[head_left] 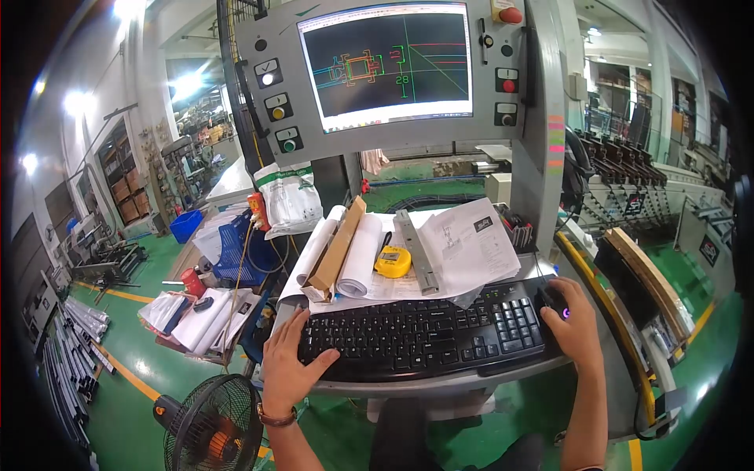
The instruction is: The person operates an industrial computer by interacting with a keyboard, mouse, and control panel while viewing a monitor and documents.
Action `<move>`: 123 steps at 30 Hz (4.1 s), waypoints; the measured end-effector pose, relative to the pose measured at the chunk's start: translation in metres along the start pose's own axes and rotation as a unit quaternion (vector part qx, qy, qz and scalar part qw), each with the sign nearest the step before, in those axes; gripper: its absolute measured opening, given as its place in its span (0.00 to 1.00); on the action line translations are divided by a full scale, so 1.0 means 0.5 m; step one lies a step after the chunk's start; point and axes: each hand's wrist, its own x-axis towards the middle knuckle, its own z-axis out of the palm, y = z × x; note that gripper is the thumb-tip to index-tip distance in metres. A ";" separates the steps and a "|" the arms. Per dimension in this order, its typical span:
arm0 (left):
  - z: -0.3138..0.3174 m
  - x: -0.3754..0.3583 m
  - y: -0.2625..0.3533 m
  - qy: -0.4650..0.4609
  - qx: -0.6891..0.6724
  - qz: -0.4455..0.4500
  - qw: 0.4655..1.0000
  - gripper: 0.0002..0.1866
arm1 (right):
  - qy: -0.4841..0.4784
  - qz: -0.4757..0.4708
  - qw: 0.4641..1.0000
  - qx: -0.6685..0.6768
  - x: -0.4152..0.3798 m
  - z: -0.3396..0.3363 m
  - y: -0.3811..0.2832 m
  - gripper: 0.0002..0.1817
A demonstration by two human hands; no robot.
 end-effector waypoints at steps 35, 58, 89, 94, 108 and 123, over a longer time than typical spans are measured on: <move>0.001 -0.005 -0.004 0.004 -0.011 0.006 1.000 0.51 | 0.007 0.006 1.000 -0.010 0.000 0.000 0.005 0.29; -0.009 -0.007 -0.008 -0.015 -0.051 0.017 0.998 0.48 | 0.008 0.004 1.000 -0.011 0.002 0.001 0.005 0.28; -0.001 -0.007 -0.008 0.007 -0.049 0.015 0.999 0.50 | -0.002 0.001 1.000 -0.013 0.003 0.002 0.011 0.28; 0.000 -0.007 -0.009 0.008 -0.049 0.017 0.999 0.50 | -0.007 0.003 1.000 -0.021 0.003 0.000 0.009 0.26; 0.000 -0.007 -0.007 0.009 -0.042 0.017 0.999 0.49 | -0.008 0.006 1.000 -0.022 0.003 0.000 0.010 0.26; -0.001 -0.007 -0.006 0.008 -0.053 0.011 0.998 0.49 | -0.018 0.014 1.000 -0.014 0.004 -0.001 0.003 0.27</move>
